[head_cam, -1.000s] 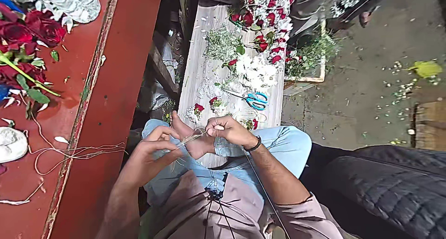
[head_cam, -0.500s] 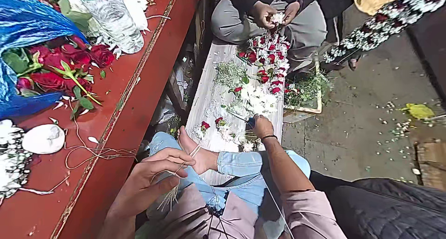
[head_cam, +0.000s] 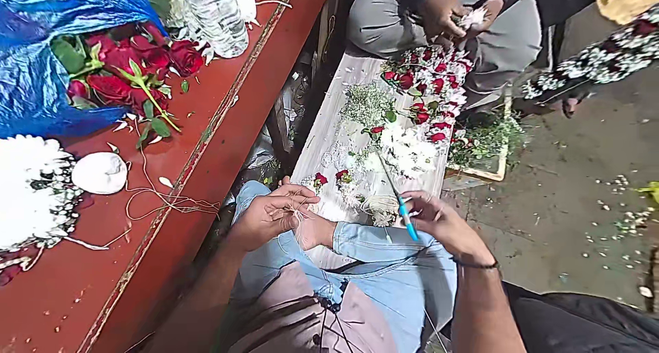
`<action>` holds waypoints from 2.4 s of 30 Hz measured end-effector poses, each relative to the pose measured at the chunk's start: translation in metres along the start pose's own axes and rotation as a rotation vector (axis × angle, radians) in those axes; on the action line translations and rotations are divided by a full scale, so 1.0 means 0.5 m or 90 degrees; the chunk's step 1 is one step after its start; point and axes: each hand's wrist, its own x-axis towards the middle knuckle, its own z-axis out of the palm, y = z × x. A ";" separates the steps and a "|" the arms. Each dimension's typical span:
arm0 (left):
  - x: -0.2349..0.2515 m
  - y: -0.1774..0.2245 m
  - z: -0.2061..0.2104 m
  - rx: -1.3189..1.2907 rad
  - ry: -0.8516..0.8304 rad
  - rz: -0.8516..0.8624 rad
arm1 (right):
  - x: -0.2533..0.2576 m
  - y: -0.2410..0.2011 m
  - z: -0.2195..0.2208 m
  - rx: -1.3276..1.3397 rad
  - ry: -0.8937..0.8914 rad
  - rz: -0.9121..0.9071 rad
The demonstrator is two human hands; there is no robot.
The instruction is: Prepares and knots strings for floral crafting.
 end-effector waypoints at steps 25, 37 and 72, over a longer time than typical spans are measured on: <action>0.031 -0.021 0.014 0.061 -0.013 0.004 | -0.077 -0.050 0.130 0.265 -0.175 -0.114; -0.021 0.003 0.030 -0.008 -0.093 0.000 | 0.214 0.159 -0.004 -0.537 0.295 0.189; 0.047 -0.001 0.132 0.372 0.203 0.150 | 0.052 -0.203 0.275 0.224 0.033 -0.226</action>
